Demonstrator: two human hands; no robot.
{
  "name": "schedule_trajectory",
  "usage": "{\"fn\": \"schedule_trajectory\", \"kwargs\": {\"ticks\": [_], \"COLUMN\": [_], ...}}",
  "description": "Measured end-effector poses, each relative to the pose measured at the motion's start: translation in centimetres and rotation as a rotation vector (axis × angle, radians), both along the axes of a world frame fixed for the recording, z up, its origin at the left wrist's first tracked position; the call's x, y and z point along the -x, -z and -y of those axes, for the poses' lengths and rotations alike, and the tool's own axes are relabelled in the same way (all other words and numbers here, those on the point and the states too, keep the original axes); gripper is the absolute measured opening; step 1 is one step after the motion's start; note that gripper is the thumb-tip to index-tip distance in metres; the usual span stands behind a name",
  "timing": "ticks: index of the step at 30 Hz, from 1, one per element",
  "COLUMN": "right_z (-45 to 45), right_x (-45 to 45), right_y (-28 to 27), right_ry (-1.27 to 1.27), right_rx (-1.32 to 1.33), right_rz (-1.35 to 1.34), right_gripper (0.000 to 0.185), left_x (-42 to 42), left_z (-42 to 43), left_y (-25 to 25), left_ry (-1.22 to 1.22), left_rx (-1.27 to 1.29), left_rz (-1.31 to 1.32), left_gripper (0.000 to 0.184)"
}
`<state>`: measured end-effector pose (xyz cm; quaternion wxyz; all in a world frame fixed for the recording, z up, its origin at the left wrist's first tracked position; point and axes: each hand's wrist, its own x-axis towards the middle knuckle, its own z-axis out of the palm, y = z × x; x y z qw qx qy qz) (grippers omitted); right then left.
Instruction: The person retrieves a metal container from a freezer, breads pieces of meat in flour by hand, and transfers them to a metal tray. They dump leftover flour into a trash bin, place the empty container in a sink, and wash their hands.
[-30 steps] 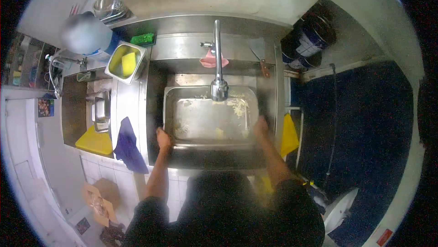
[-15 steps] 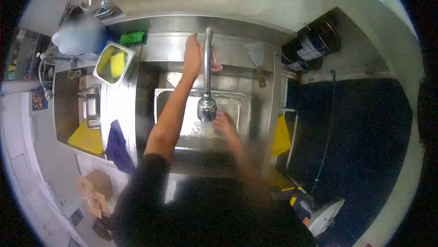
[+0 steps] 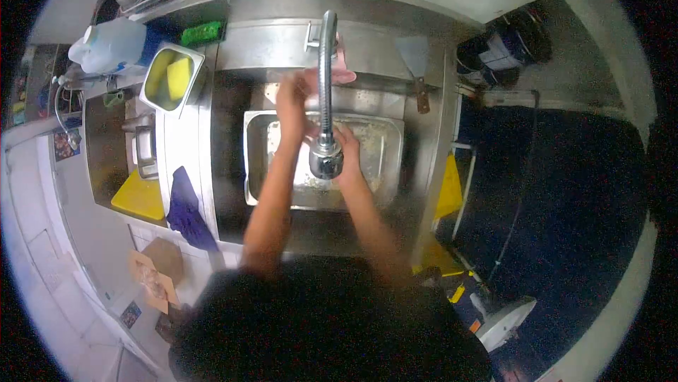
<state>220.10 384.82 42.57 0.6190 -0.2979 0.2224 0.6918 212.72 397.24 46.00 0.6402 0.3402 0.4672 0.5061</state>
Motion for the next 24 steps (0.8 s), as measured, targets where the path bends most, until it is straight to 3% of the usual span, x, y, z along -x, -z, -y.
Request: {"fn": "schedule_trajectory", "kwargs": {"ticks": [1,2,3,4,6,7,9,10,12,14,16,19,20,21,22,24], "right_z": [0.2,-0.1,-0.3,-0.4,0.1,0.0,0.4,0.0,-1.4,-1.7,-0.4,1.3,1.5,0.9,-0.1,-2.0], "right_x": [-0.2,-0.2,-0.1,0.1,0.6,0.4,-0.5,-1.6,-2.5,-2.3,-2.2,1.0,1.5,1.0,0.4,-1.2], "right_y": [0.5,1.7,3.0,5.7,4.9,1.3,-1.9,-2.1,-3.6,-6.0,-4.2,-7.2,-7.5,-5.7,-3.7,-2.1], "right_ry": [-0.029,-0.057,-0.083,-0.053,-0.055,-0.098,-0.175,-0.218,-0.284,-0.208,-0.208,-0.309,-0.367,-0.256,-0.142,-0.027], "right_rx": [-0.058,-0.090,-0.119,-0.060,-0.008,0.086,0.179,0.008,-0.170,-0.116,-0.092,0.104,0.116,-0.099,-0.314,-0.533], "right_rz": [0.152,0.224,0.297,0.435,0.570,0.603,0.627,0.544,0.456,0.467,0.437,0.763,0.896,0.845,0.784,0.710], "right_gripper": [0.051,0.048,0.045,0.044,0.044,0.043,0.043,0.042,0.041,0.037,0.038,0.033,0.030,0.032,0.035,0.039], "left_x": [1.2,1.2,-0.4,-0.8,-1.7,-2.5,-3.1,-3.2,-4.0,-4.3,-3.6,-1.2,-1.5,-1.8,-1.6,-2.1], "left_z": [3.4,5.5,8.0,8.7,10.3,9.4,9.9,10.7,11.6,13.7,13.3,8.8,8.3,7.9,8.4,11.2], "left_y": [-2.1,5.9,-0.2,1.3,4.6,4.0,2.3,1.3,0.2,-0.7,-0.7,-0.3,-0.1,0.0,0.3,0.3], "left_ry": [0.172,0.163,0.022,0.001,-0.017,0.036,0.056,0.258,0.437,0.154,0.009,0.350,0.263,-0.054,-0.104,-0.125], "left_rx": [0.340,0.365,0.414,0.341,0.204,0.063,-0.044,-0.029,0.001,-0.300,-0.444,-0.300,0.089,0.482,0.450,0.250], "left_rz": [0.210,0.432,0.361,0.498,0.793,0.211,-0.390,-0.645,-0.894,-0.757,-0.675,-0.638,0.061,0.712,0.693,0.263], "left_gripper": [0.037,0.030,0.023,0.016,0.025,0.025,0.030,0.035,0.043,0.051,0.056,0.050,0.042,0.035,0.035,0.033]}}
